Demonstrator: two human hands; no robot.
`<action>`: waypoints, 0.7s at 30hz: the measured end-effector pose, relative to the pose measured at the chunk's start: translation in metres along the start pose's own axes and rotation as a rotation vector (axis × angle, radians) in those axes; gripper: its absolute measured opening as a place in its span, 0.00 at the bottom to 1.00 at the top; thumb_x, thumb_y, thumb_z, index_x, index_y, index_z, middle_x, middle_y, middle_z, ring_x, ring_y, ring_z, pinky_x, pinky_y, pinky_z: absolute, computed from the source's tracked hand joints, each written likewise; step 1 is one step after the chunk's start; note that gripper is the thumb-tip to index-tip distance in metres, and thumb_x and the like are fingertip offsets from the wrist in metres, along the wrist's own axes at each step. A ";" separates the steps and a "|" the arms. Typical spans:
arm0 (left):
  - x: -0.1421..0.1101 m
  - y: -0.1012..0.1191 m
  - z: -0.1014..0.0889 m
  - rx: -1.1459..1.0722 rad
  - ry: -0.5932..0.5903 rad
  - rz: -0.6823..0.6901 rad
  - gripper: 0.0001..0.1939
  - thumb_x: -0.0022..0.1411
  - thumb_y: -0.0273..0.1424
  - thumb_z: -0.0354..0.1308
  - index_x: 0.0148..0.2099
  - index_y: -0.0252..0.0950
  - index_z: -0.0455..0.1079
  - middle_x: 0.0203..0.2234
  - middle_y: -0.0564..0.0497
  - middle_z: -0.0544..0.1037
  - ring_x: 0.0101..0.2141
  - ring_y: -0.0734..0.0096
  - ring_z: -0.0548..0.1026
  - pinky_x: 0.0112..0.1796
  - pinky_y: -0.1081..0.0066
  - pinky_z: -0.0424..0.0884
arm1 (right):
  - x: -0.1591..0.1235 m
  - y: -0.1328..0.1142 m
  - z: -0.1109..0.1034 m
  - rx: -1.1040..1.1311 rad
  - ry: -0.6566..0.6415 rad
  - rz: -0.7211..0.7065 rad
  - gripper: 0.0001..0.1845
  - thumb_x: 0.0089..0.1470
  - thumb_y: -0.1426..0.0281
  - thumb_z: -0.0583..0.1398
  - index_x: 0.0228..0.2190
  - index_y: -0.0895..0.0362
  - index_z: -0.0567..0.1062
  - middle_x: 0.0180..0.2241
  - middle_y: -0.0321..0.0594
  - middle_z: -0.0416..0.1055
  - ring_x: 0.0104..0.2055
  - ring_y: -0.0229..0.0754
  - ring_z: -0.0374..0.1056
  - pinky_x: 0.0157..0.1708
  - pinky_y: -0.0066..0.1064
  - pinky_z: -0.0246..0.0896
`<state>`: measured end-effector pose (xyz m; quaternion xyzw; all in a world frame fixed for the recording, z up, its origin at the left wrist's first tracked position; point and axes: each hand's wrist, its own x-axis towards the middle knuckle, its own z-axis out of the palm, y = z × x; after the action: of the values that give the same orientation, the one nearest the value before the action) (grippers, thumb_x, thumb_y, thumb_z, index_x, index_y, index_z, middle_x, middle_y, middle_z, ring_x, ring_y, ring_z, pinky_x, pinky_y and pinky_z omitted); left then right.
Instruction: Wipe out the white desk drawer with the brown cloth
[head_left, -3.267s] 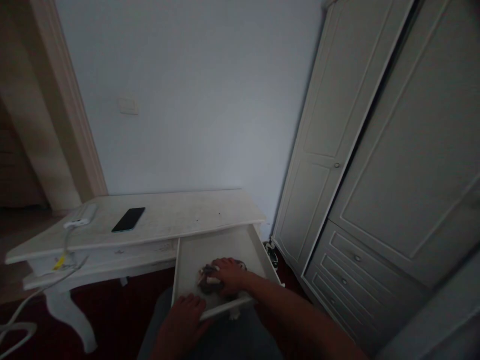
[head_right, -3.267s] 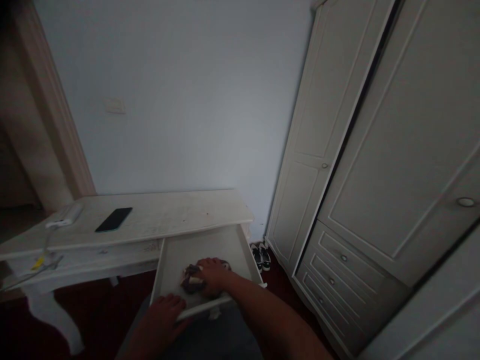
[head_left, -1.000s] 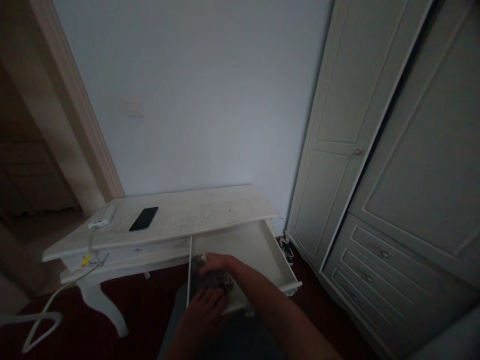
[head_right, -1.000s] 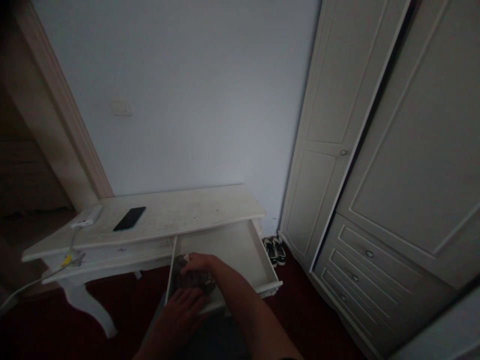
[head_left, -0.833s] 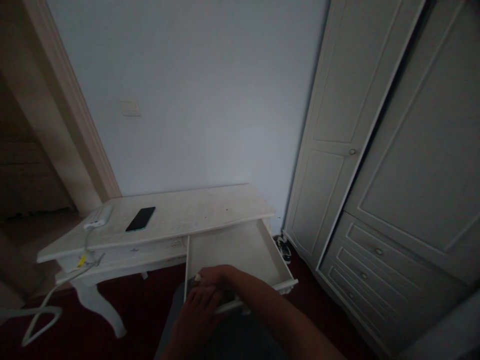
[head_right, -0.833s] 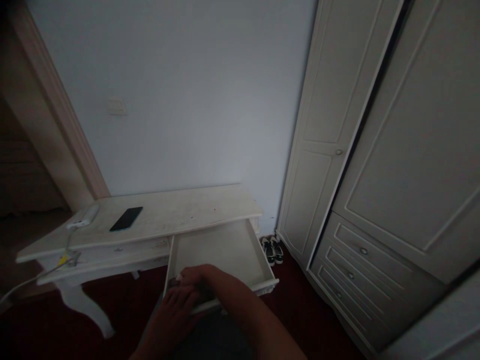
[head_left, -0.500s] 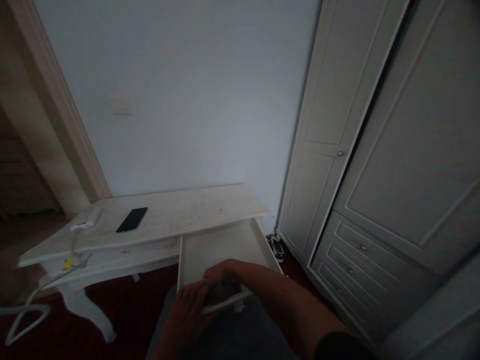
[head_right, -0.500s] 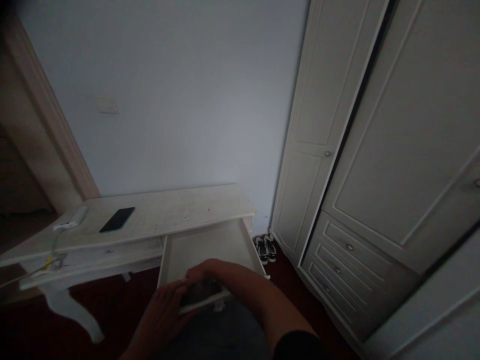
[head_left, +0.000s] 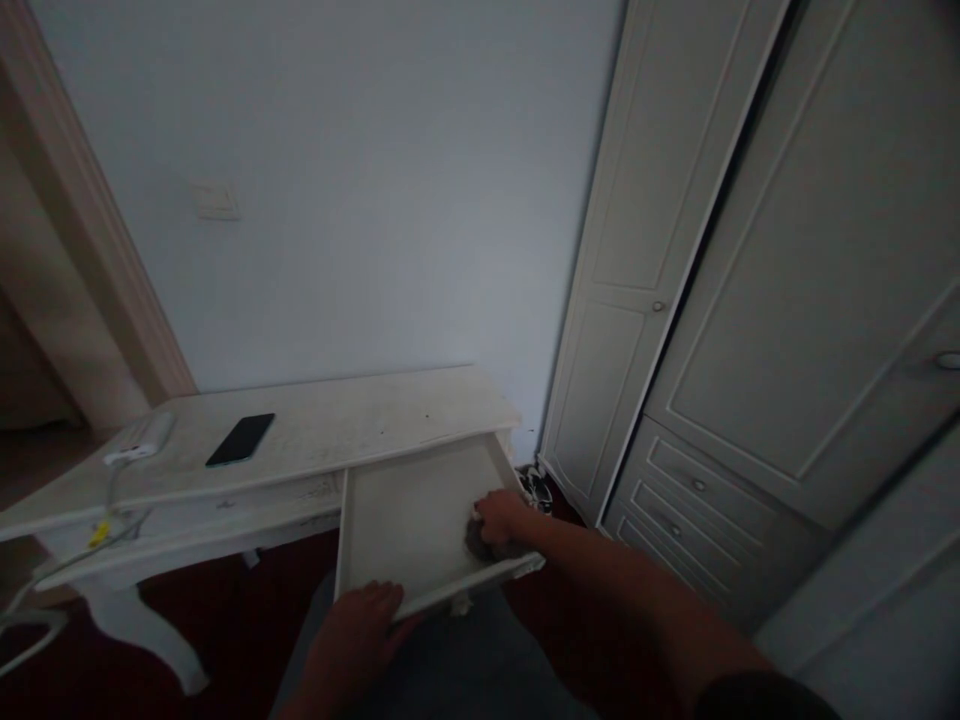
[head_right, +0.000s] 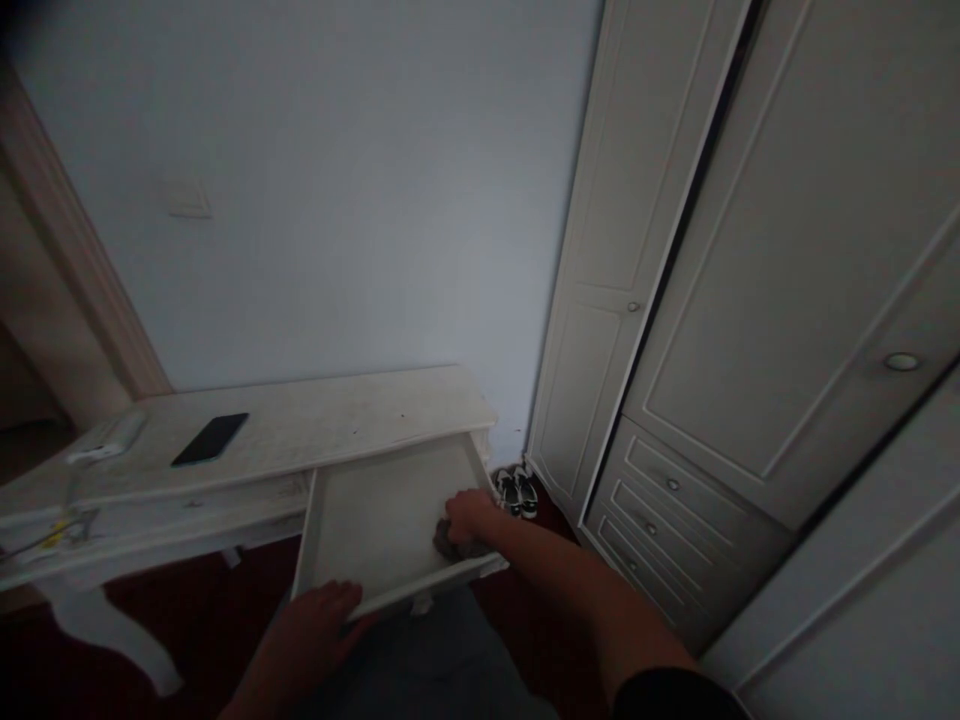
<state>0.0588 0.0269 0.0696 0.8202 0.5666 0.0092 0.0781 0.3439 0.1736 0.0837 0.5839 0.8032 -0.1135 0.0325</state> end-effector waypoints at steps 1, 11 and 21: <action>0.001 0.000 0.000 0.004 -0.007 -0.006 0.22 0.77 0.45 0.50 0.58 0.40 0.79 0.55 0.41 0.84 0.55 0.50 0.81 0.58 0.52 0.73 | 0.001 0.000 0.000 -0.005 0.037 -0.005 0.18 0.44 0.69 0.70 0.41 0.56 0.85 0.48 0.58 0.82 0.54 0.63 0.77 0.52 0.46 0.70; 0.008 -0.002 -0.002 -0.027 -0.147 -0.074 0.23 0.72 0.45 0.55 0.62 0.45 0.76 0.50 0.42 0.86 0.53 0.48 0.83 0.54 0.52 0.75 | 0.056 -0.027 -0.008 0.078 0.385 0.246 0.25 0.65 0.65 0.58 0.61 0.59 0.74 0.59 0.61 0.73 0.63 0.60 0.67 0.57 0.47 0.64; 0.015 0.001 -0.002 -0.015 -0.175 -0.081 0.19 0.70 0.40 0.55 0.57 0.42 0.79 0.51 0.40 0.85 0.53 0.45 0.83 0.55 0.48 0.75 | 0.094 -0.091 -0.011 0.290 0.287 0.211 0.25 0.60 0.58 0.63 0.54 0.58 0.79 0.53 0.58 0.80 0.56 0.60 0.77 0.52 0.44 0.69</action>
<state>0.0652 0.0403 0.0711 0.7938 0.5900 -0.0614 0.1340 0.2287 0.2373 0.0897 0.6733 0.7095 -0.1393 -0.1546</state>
